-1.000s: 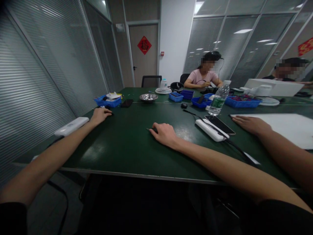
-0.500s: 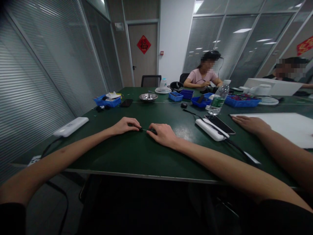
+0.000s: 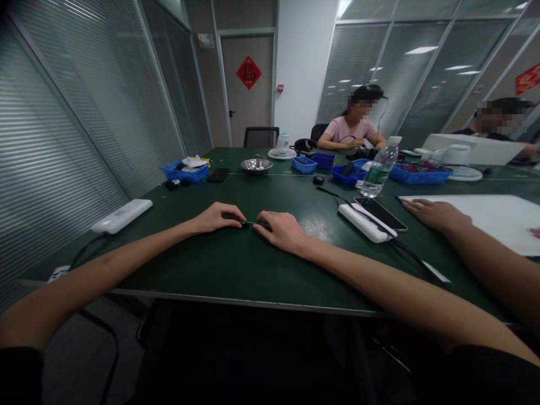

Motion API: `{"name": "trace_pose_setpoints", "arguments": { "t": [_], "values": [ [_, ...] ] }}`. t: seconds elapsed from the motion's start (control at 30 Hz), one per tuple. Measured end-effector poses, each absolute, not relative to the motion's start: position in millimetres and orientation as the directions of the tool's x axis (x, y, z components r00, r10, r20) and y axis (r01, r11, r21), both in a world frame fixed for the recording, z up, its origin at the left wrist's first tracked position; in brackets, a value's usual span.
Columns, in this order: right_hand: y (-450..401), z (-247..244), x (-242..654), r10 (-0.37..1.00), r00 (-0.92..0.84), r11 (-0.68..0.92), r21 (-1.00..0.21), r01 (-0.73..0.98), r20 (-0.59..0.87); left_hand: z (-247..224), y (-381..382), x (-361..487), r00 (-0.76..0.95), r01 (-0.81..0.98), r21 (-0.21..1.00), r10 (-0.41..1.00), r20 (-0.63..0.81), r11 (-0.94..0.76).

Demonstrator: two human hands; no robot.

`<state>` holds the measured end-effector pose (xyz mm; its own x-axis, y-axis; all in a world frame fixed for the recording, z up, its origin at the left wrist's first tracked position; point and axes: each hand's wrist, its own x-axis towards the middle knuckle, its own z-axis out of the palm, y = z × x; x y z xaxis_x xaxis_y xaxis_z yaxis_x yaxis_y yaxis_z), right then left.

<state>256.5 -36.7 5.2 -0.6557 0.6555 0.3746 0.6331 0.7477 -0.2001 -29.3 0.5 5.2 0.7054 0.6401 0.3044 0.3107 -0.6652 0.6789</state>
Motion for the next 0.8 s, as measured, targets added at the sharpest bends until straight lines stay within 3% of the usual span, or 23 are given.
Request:
{"name": "trace_pose_setpoints", "arguments": {
  "t": [0.3, 0.6, 0.8],
  "values": [
    [-40.5, 8.9, 255.8, 0.604, -0.714, 0.794, -0.194, 0.576, 0.353, 2.0, -5.6, -23.2, 0.712, 0.295, 0.642, 0.611, 0.347, -0.708],
    [-39.2, 8.1, 255.5, 0.628, -0.722, 0.778, -0.193, 0.598, 0.291, 6.2, -19.1, -15.5, 0.726, 0.29, 0.52, 0.539, 0.427, -0.803],
    [-40.5, 8.0, 254.7, 0.614, -0.733, 0.788, -0.168, 0.593, 0.292, 5.8, -14.2, -12.9, 0.751, 0.254, 0.597, 0.544, 0.374, -0.761]
  ]
}}
